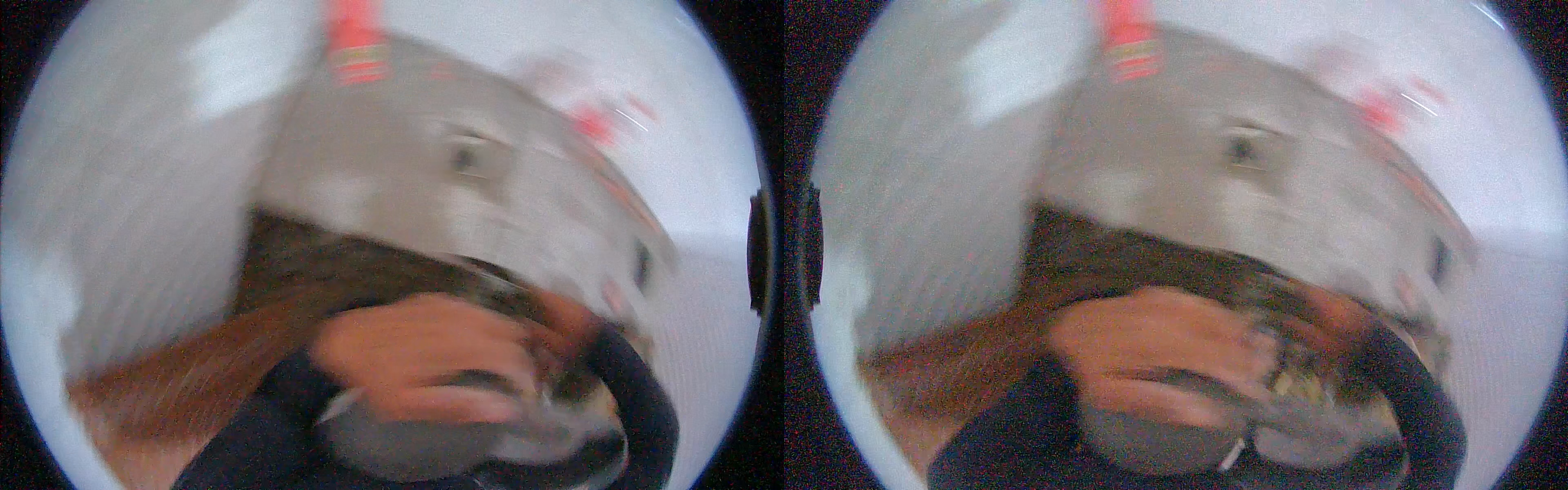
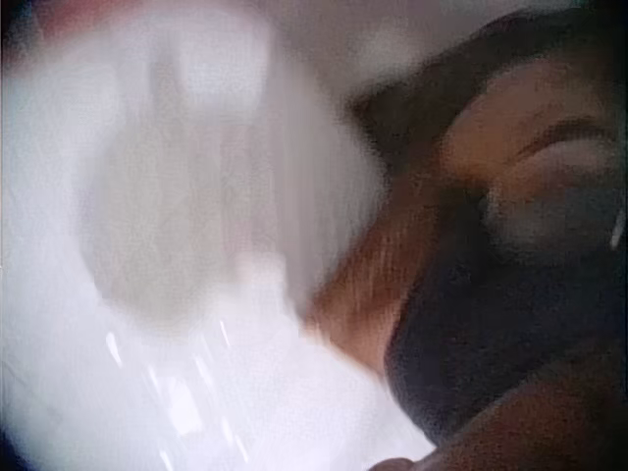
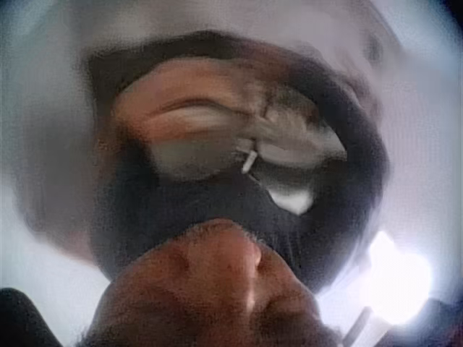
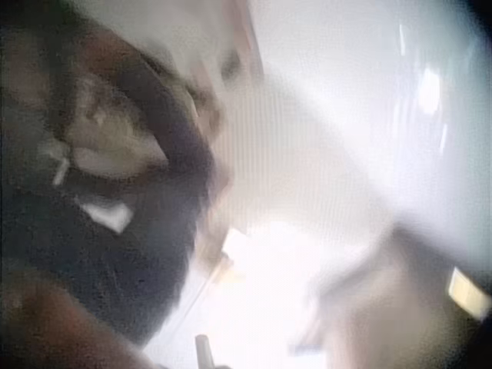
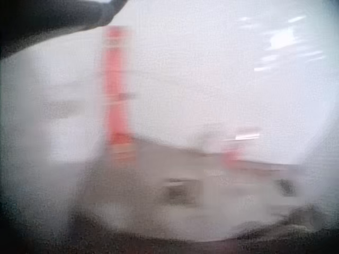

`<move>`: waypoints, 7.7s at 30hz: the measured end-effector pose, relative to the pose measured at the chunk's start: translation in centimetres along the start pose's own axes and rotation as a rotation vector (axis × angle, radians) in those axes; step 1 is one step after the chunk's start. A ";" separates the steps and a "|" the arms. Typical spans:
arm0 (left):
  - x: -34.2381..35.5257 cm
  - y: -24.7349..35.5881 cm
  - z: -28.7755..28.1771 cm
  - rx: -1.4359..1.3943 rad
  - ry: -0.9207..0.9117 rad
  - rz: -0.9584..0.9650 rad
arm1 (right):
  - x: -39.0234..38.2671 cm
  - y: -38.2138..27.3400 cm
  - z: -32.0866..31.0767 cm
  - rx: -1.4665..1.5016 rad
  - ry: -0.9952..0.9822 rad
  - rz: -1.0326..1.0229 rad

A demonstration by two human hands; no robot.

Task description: The person installs floor tiles in a tiled room, using a rubber mallet to tap tiles into place and a spirit level to check alignment. They apply cement mortar around a floor drain using a trowel and mark a tile with a red marker before placing it. The person also pours cement from a bucket onto the floor to prepare the surface.

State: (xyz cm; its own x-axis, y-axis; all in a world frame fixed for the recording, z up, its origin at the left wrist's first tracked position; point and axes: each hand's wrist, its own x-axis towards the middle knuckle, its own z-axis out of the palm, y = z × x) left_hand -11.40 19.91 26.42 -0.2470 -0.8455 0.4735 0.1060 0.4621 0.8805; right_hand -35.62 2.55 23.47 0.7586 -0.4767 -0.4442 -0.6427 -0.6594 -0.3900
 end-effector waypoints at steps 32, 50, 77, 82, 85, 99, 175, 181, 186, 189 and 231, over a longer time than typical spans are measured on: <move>-3.3 1.6 -0.8 -0.203 0.229 0.139 | 14.8 -17.2 23.5 -0.014 -0.004 -0.097; -4.9 1.2 -2.3 -0.180 0.175 0.085 | 16.3 -21.0 24.9 -0.007 -0.117 0.062; -3.6 0.0 -0.2 -0.046 0.297 0.138 | 10.2 -17.0 20.1 0.038 -0.109 -0.050; -3.6 0.7 -0.4 -0.076 0.253 0.110 | 13.1 -20.1 21.8 0.108 -0.149 -0.166; -3.6 0.8 -0.7 -0.068 0.199 0.088 | 15.4 -21.0 23.6 0.127 -0.116 -0.099; -3.8 2.4 -0.2 -0.108 0.145 0.131 | 14.4 -22.4 24.1 0.163 -0.203 -0.173; -1.3 0.3 -3.5 -0.143 -0.164 -0.096 | -3.1 10.4 8.3 -0.073 -0.239 0.263; -0.8 0.2 -3.6 -0.145 -0.220 -0.126 | -3.5 7.0 11.0 -0.168 -0.249 0.144; -0.6 -0.3 -3.2 -0.158 -0.186 -0.117 | -2.1 4.8 9.9 -0.151 -0.133 0.178; -0.6 -0.5 -2.9 -0.182 -0.170 -0.113 | -4.3 4.7 6.9 -0.307 -0.171 0.188; -2.0 -28.7 7.1 1.064 0.185 -0.205 | -13.3 13.7 1.3 0.005 -0.202 0.413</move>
State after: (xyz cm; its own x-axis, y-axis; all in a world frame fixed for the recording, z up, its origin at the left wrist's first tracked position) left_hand -20.76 10.25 -0.02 -0.0074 -0.9185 0.3953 -0.8274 0.2276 0.5135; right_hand -54.65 0.62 22.93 0.4033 -0.5757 -0.7113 -0.8877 -0.4349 -0.1514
